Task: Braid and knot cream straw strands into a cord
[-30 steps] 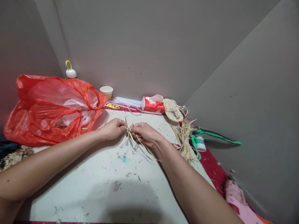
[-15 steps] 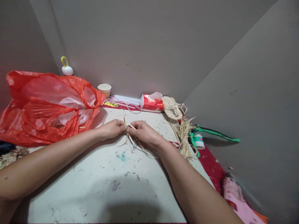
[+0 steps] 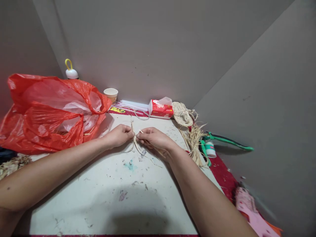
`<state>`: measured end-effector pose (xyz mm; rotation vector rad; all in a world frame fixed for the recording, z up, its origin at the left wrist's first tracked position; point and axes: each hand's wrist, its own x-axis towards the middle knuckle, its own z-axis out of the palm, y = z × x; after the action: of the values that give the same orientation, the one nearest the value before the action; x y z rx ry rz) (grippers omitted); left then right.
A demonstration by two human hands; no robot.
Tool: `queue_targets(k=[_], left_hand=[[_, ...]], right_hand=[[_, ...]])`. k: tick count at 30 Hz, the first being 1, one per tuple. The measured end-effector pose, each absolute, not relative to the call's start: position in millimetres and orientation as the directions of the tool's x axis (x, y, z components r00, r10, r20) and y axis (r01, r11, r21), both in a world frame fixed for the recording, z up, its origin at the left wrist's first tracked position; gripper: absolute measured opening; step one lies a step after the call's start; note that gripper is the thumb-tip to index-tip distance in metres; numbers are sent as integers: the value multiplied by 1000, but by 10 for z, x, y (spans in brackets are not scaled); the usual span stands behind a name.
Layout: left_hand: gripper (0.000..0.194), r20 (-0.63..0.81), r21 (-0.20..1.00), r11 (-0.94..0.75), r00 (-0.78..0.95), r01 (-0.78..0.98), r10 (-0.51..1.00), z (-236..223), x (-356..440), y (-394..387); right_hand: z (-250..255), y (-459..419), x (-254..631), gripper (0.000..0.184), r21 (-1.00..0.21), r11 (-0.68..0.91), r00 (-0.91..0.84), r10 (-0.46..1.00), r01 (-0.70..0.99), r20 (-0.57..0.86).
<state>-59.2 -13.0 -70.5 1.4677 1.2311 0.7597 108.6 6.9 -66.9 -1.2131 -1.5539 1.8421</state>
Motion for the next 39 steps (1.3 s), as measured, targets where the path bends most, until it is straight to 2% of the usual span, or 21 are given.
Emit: queue_targets(k=[3,5,8,15,21,25,28,31,33,36,39], left_hand=[[24,-121,957,36,284,288,951,-707,-586,-129],[21,-163,965,98,266,241,950,-692,-582,-140],[19,-240,966,205,247,159,939,-673,-588,-157],[18,-270,961,243,268,132,925,-711,-630,-152],[20,-282,956,259,184,137,942,-714,-577,-184],[17,-345,939,336,189,81,919,-746,-586,-172],[17,-376,925,380,216,25,901,-756,-610,-155],[22,-389,917,399,224,3,893,-747,-618,-151],[24,-387,919,395,231,10,893,-738,-614,-156],[22,-382,920,393,240,5,892,-724,-605,-167],[18,-385,913,407,255,-36,887,-702,-615,-179]], right_hand=[[-636,52,1010,14,-902,-414,-480,770,126,-421],[-624,26,957,11,-874,-482,-450,769,58,-454],[-633,-13,907,11,-869,-493,-410,787,30,-461],[-661,-69,913,18,-950,-252,-397,865,187,-307],[-690,-122,863,28,-908,-5,-337,928,418,-160],[-685,-207,786,27,-764,170,-303,952,623,-35],[-654,-296,734,24,-550,314,-346,937,774,47],[-641,-374,692,28,-327,353,-362,932,877,37],[-634,-419,673,28,-259,379,-389,921,889,12],[-536,-479,692,26,-335,469,-513,857,817,-50],[-285,-500,812,24,-584,499,-672,732,640,-112]])
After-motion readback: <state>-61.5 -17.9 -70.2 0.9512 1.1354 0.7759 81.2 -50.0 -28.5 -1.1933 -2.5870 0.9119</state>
